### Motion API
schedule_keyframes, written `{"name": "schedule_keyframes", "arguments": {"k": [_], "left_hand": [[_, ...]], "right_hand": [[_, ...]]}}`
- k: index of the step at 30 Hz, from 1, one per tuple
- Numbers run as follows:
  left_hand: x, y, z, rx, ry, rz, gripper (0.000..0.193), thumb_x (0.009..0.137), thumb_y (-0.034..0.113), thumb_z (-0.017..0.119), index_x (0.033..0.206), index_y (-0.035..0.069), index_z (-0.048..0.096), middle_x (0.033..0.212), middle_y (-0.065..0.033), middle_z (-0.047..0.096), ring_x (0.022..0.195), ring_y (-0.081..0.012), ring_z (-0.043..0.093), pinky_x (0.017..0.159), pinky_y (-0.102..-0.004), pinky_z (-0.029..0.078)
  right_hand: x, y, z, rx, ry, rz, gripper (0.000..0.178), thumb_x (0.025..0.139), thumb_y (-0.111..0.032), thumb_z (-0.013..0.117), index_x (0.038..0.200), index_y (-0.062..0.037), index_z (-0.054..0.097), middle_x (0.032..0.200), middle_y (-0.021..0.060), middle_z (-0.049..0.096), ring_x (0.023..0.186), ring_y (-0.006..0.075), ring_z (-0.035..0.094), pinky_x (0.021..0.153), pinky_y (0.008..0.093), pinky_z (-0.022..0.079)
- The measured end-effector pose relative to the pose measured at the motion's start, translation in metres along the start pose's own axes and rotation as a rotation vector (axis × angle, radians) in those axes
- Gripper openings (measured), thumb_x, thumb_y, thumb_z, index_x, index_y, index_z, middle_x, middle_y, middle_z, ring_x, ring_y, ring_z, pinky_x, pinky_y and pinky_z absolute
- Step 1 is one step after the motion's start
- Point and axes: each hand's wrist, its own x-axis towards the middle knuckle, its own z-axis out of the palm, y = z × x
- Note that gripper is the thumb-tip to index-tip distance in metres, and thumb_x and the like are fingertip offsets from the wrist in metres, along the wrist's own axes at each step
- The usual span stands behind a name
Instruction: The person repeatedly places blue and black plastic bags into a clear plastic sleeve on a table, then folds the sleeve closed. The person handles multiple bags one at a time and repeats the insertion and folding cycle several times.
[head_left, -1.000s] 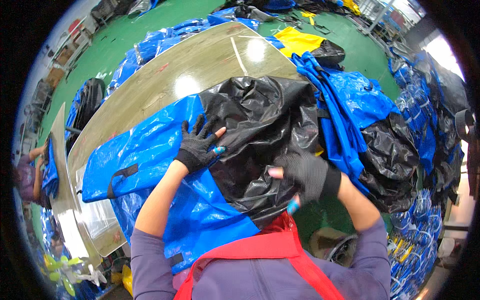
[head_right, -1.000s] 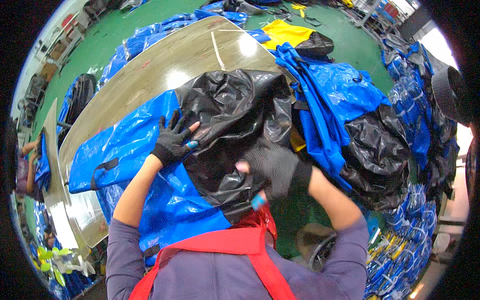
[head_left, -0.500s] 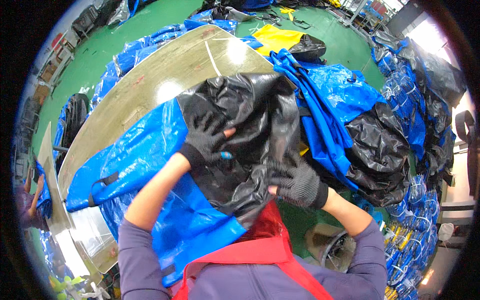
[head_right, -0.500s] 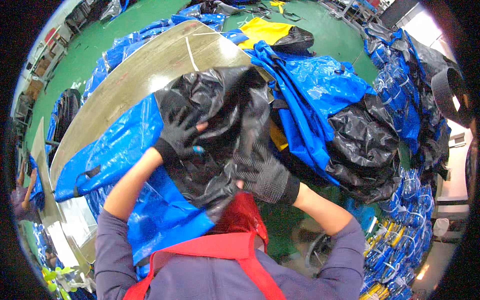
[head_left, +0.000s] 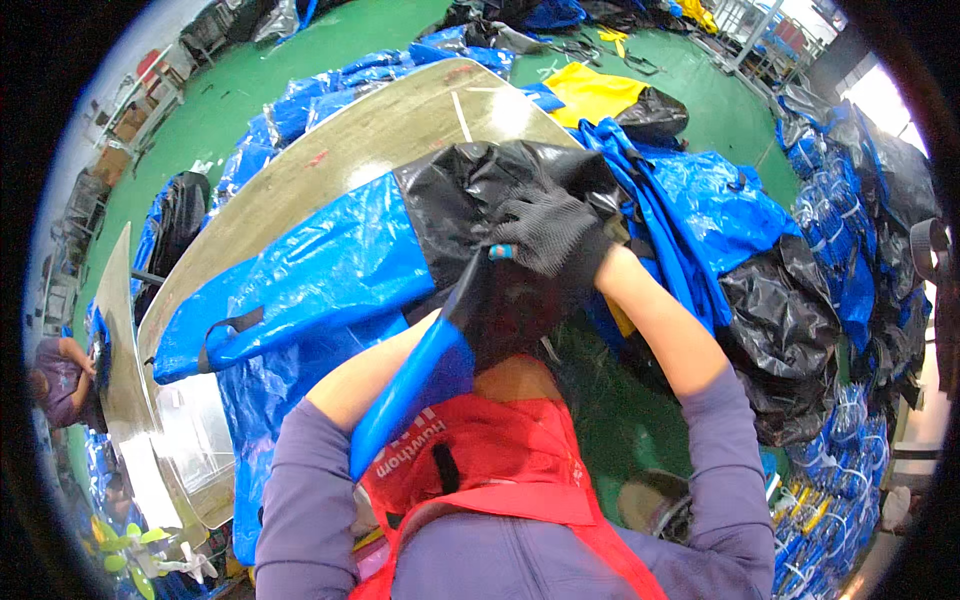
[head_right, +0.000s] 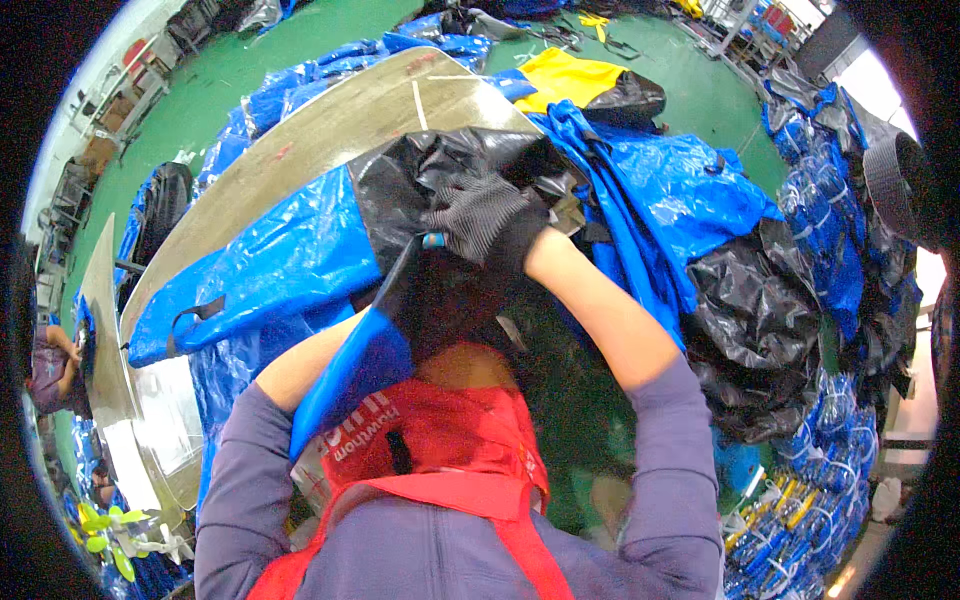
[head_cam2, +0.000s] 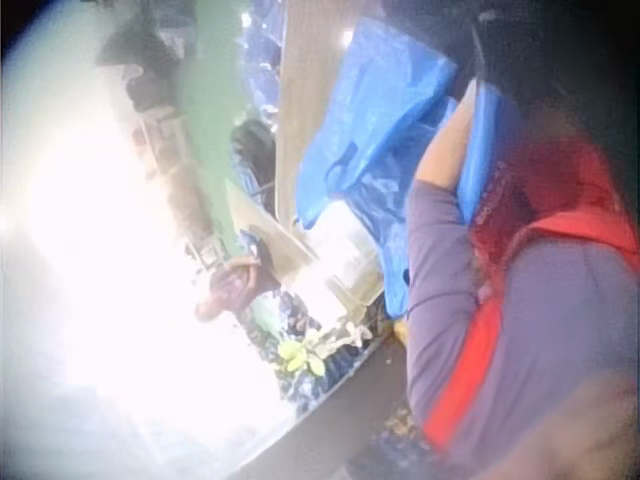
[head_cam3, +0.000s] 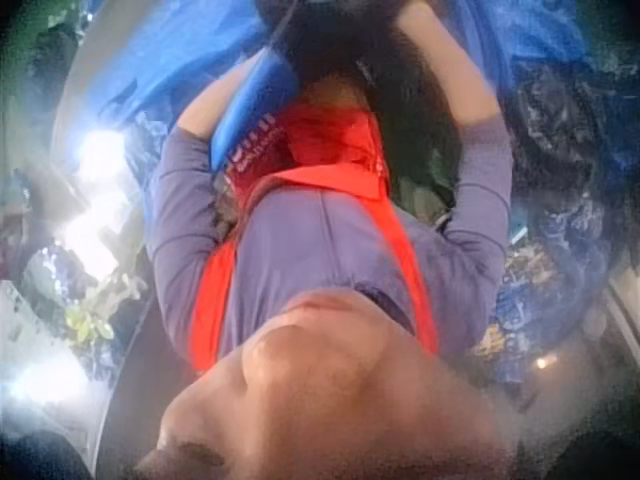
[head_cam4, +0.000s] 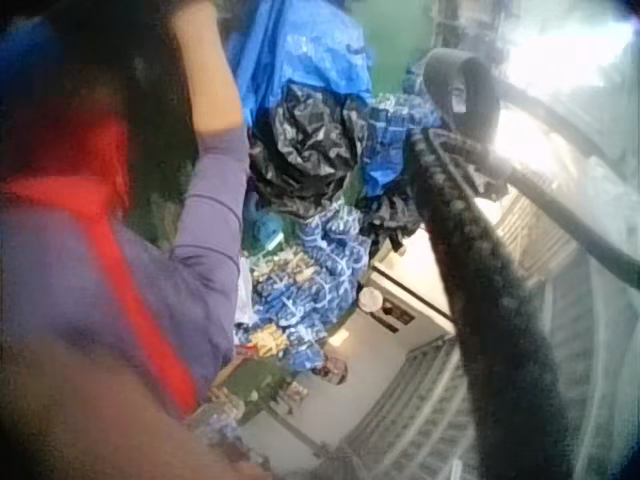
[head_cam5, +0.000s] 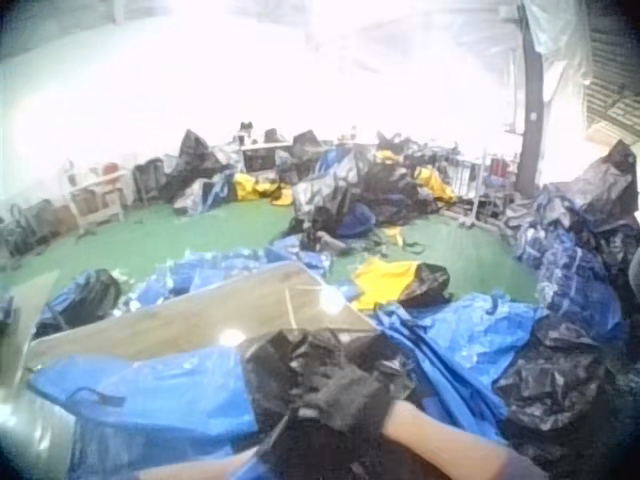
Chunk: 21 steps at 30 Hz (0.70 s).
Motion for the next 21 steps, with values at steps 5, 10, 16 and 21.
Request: {"name": "schedule_keyframes", "arguments": {"k": [5, 10, 16, 21], "left_hand": [[-0.164, -0.039, -0.101, 0.319, -0.322, -0.377, 0.058, 0.088, 0.047, 0.051, 0.139, 0.021, 0.043, 0.146, -0.0184, 0.039, 0.139, -0.0391, 0.028, 0.110, -0.0636, 0.015], [-0.394, -0.023, -0.176, 0.205, -0.519, -0.493, 0.050, 0.083, 0.018, 0.056, 0.133, 0.015, 0.052, 0.145, -0.0189, 0.039, 0.140, -0.0363, 0.026, 0.114, -0.0529, 0.020], [-0.504, 0.078, -0.197, -0.570, 0.060, -1.232, 0.064, 0.092, 0.033, 0.058, 0.143, 0.000, 0.036, 0.136, -0.0131, 0.050, 0.128, -0.0203, 0.043, 0.111, -0.0322, 0.029], [-0.503, 0.049, -0.126, -0.465, 0.809, -1.560, 0.045, 0.090, 0.041, 0.063, 0.105, -0.001, 0.061, 0.088, -0.0049, 0.060, 0.081, -0.0130, 0.054, 0.076, -0.0302, 0.045]], "right_hand": [[0.011, 0.047, 0.059, 0.092, -0.554, 0.284, 0.046, 0.089, -0.055, 0.047, 0.121, -0.0271, 0.064, 0.117, 0.0128, 0.064, 0.106, 0.0349, 0.061, 0.094, 0.0457, 0.046], [-0.009, 0.055, 0.070, 0.253, -0.401, 0.347, 0.046, 0.092, -0.051, 0.049, 0.117, -0.0161, 0.067, 0.113, 0.0158, 0.065, 0.104, 0.0354, 0.062, 0.095, 0.0417, 0.046], [-0.001, 0.052, 0.065, 0.247, -0.437, 0.343, 0.042, 0.093, -0.045, 0.053, 0.114, -0.0116, 0.068, 0.112, 0.0156, 0.066, 0.105, 0.0341, 0.062, 0.097, 0.0389, 0.045], [-0.014, 0.051, 0.070, 0.288, -0.393, 0.470, 0.043, 0.090, -0.046, 0.057, 0.112, -0.0106, 0.068, 0.109, 0.0163, 0.066, 0.104, 0.0327, 0.062, 0.093, 0.0379, 0.047]]}}
